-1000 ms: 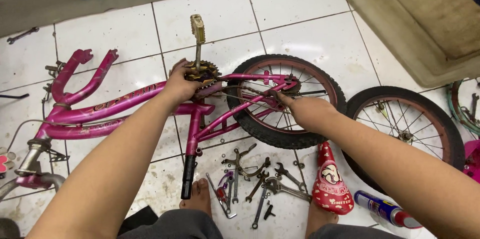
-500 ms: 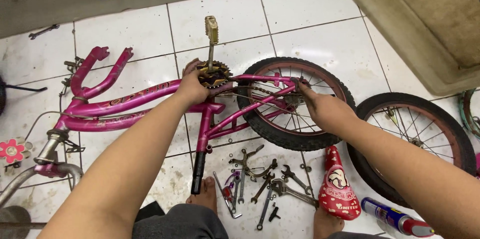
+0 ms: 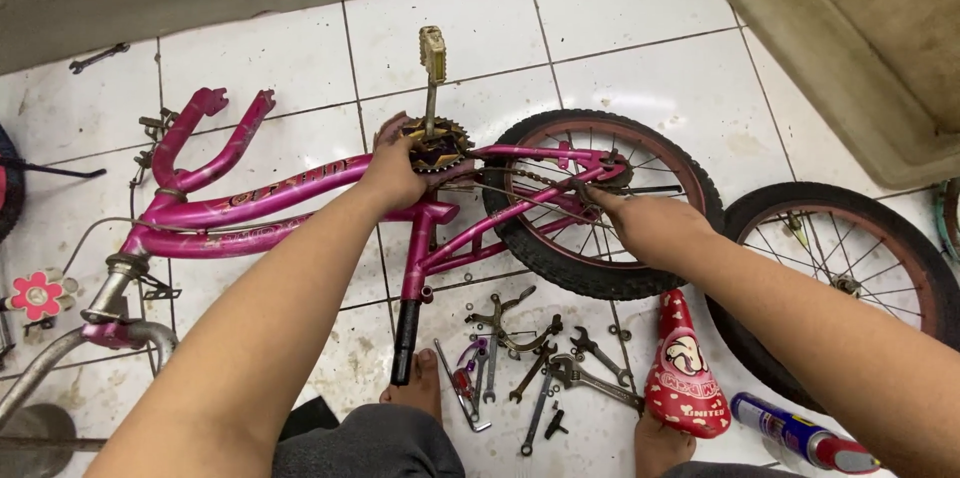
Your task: The person is repairing a pink bicycle while sitting on a tiled floor. They use a wrench to tighten the rear wheel axle nuts and then rotate the pedals to check the chain movement.
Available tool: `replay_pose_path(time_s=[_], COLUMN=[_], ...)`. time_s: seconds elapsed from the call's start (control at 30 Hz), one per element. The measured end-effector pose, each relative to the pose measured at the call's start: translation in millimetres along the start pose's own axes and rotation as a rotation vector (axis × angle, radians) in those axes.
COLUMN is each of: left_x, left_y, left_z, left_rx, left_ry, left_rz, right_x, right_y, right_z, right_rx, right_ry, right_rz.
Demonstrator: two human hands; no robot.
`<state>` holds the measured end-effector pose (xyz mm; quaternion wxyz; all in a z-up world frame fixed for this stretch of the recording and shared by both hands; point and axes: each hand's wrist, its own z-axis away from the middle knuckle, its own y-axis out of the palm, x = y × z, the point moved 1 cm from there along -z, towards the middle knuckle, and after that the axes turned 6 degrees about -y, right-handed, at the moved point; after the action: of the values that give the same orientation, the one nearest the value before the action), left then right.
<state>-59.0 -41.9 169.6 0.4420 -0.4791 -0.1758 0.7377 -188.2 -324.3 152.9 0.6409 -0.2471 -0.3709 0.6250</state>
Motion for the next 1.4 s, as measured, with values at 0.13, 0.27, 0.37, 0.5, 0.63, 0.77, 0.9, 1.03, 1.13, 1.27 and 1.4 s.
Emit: replay_pose_path(time_s=[0.13, 0.27, 0.37, 0.5, 0.63, 0.77, 0.9, 1.03, 1.13, 1.27, 1.4], left_x=[38, 83, 82, 66, 56, 18, -21, -56, -57, -58, -60], left_y=[22, 43, 45, 54, 69, 79, 101, 131, 161, 153, 145], left_z=[-48, -90, -86, -62, -49, -25, 4, 44, 34, 57, 86], left_rx=[-0.016, -0.035, -0.049, -0.065, -0.151, -0.156, -0.003, 0.25, 0.24, 0.174, 0.134], left_ry=[-0.001, -0.029, -0.036, 0.052, 0.222, 0.324, 0.459, 0.342, 0.362, 0.315, 0.283], left_rz=[-0.146, -0.343, -0.454, -0.593, -0.583, -0.431, -0.115, 0.22, 0.098, 0.114, 0.207], right_x=[-14, -36, -58, -56, -84, -47, -39, -13, 4, 18, 33], right_y=[8, 19, 31, 22, 43, 11, 17, 13, 13, 17, 31], right_z=[-1, -1, -1, 18, 10, 35, 27, 31, 32, 38, 45], right_rx=[-0.079, -0.197, -0.281, -0.451, -0.489, -0.436, -0.339, -0.275, -0.338, -0.384, -0.417], right_ry=[0.054, 0.099, 0.15, 0.209, 0.292, 0.281, 0.201, 0.157, 0.193, 0.199, 0.11], right_rz=[-0.146, -0.228, -0.293, -0.562, -0.902, -1.546, -1.792, -1.875, -1.893, -1.892, -1.684])
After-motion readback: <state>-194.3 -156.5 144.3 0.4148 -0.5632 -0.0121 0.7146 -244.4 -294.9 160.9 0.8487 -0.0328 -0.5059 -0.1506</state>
